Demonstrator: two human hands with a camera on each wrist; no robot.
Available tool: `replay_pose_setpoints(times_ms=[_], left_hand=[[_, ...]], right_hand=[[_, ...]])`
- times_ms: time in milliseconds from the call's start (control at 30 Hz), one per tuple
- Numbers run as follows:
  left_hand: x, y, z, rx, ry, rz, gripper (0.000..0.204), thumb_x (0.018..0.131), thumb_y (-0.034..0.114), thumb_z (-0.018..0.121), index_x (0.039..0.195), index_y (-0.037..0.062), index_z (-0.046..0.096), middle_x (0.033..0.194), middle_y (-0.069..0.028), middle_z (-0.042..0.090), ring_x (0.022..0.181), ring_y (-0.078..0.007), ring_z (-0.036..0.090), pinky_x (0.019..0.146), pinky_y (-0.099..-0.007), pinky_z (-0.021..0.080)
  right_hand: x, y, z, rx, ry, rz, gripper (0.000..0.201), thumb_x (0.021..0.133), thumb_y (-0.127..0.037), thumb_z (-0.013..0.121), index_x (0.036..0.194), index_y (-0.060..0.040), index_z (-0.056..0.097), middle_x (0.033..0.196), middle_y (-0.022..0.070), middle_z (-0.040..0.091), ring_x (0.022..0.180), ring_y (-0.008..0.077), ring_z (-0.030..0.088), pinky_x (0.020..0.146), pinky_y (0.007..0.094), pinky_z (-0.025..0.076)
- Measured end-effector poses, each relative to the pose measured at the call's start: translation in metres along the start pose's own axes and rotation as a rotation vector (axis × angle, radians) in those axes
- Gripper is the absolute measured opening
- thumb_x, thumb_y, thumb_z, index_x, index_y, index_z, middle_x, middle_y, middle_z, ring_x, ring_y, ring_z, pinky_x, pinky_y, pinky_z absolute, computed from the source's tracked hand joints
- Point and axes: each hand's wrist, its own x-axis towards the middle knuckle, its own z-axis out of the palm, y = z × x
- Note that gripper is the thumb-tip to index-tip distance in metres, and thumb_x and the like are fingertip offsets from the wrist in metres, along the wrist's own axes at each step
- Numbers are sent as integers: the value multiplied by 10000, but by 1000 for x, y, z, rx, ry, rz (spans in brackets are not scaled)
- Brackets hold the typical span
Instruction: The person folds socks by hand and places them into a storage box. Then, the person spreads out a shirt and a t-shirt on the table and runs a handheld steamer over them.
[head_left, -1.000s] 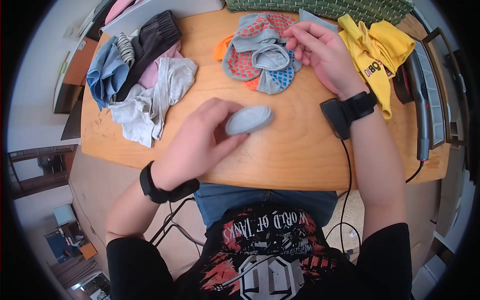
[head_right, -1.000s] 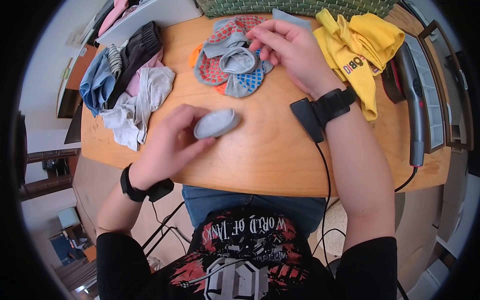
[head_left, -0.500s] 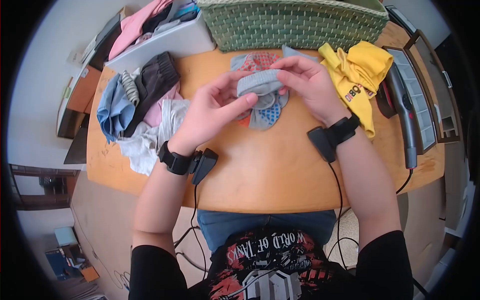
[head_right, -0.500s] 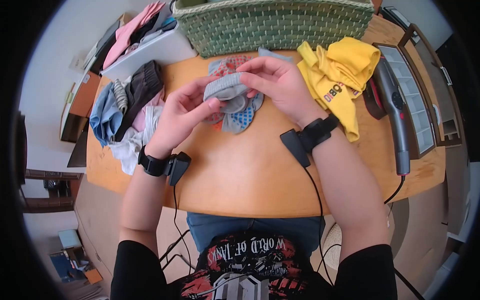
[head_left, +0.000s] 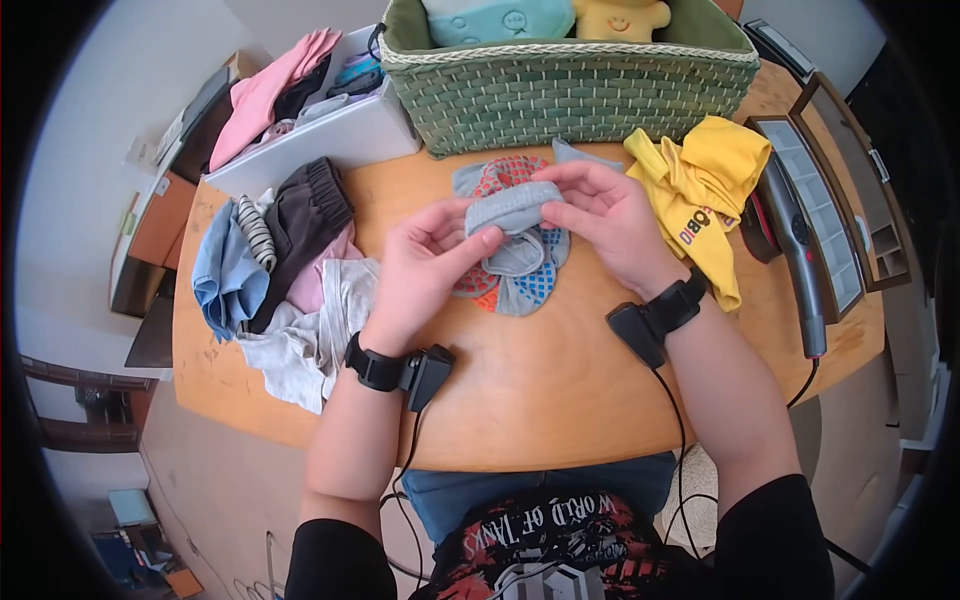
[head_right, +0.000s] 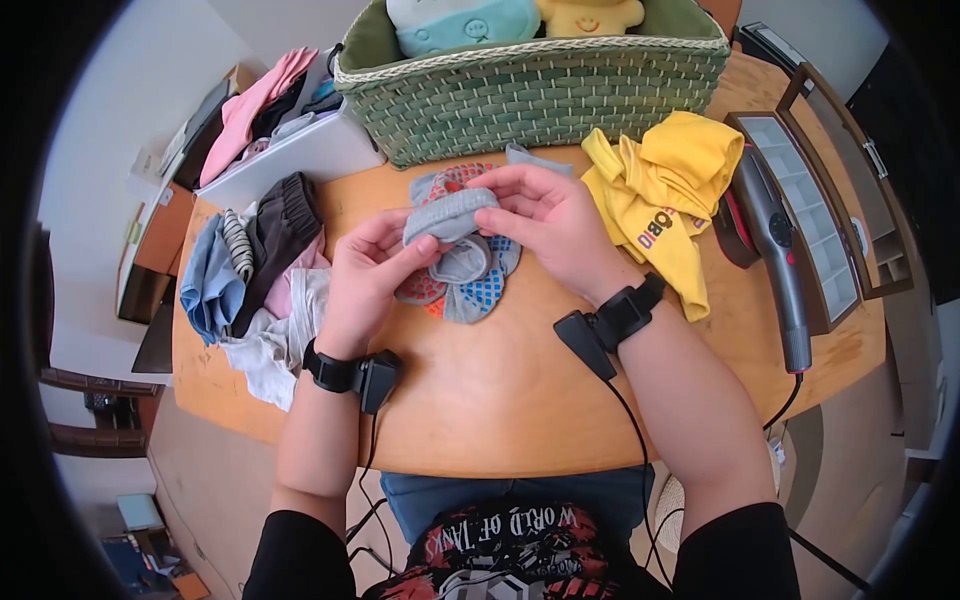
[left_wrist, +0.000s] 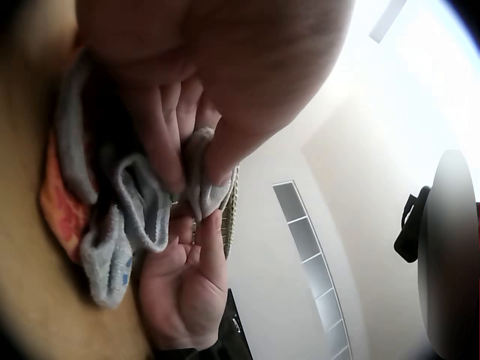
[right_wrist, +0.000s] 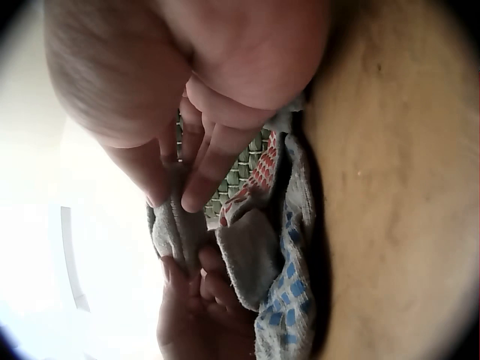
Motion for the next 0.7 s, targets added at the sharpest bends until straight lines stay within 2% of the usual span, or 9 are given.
replay_pose_setpoints(times_ms=[67, 233, 300, 333, 400, 467, 600, 700], left_hand=[[-2, -2, -1, -43, -22, 45, 342, 945, 5, 700, 1273, -60, 627, 1114, -108, 732, 995, -134, 700, 886, -274, 571], [-5, 0, -12, 37, 23, 67, 421, 935, 5, 710, 1335, -58, 595, 1146, -135, 727, 1027, -147, 698, 887, -282, 580], [-6, -2, -15, 74, 44, 52, 444, 929, 2, 715, 1350, -58, 586, 1153, -143, 725, 1036, -151, 696, 885, -283, 583], [-6, -7, -16, 64, 12, 90, 448, 922, -5, 720, 1346, -60, 587, 1161, -151, 721, 1034, -155, 697, 890, -284, 586], [-6, -6, -16, 55, -21, 132, 452, 914, -13, 725, 1342, -61, 587, 1168, -160, 718, 1031, -159, 698, 894, -285, 589], [-7, -2, -15, -28, -88, 104, 442, 901, -44, 723, 1322, -68, 592, 1190, -173, 703, 1053, -173, 695, 911, -290, 590], [-4, -2, -16, 10, -49, 124, 411, 897, -65, 717, 1291, -71, 602, 1198, -172, 692, 1083, -186, 686, 918, -294, 591], [-4, -4, -15, 23, -25, 147, 385, 897, -74, 713, 1268, -72, 610, 1204, -163, 684, 1100, -193, 678, 925, -296, 589]], right_hand=[[0, 1, -1, -33, -7, -35, 321, 921, -3, 716, 1229, 12, 626, 1234, 100, 662, 1130, 182, 657, 958, 318, 562], [-1, 3, 4, -61, -32, -69, 327, 930, -17, 712, 1241, 1, 614, 1223, 87, 664, 1142, 179, 646, 969, 320, 552], [-2, -1, 9, 54, -17, 20, 350, 942, 1, 681, 1280, -1, 589, 1257, 93, 646, 1146, 170, 637, 958, 316, 554], [-2, 0, 7, 53, -18, 23, 350, 942, 1, 681, 1280, -1, 589, 1257, 93, 646, 1146, 170, 637, 958, 316, 554], [-1, 3, 2, -37, -37, 194, 380, 941, -38, 710, 1295, -2, 576, 1246, 84, 650, 1149, 171, 638, 939, 302, 557], [-2, 1, 4, -22, -37, 140, 388, 940, -35, 708, 1302, -1, 572, 1264, 83, 639, 1158, 171, 632, 942, 304, 555], [-3, 6, 8, -39, -94, -25, 412, 936, -15, 704, 1323, 1, 563, 1306, 83, 614, 1176, 171, 621, 948, 308, 545], [-3, 4, 13, 1, -98, -27, 400, 944, -13, 690, 1324, 0, 566, 1318, 87, 611, 1174, 173, 624, 953, 316, 539]])
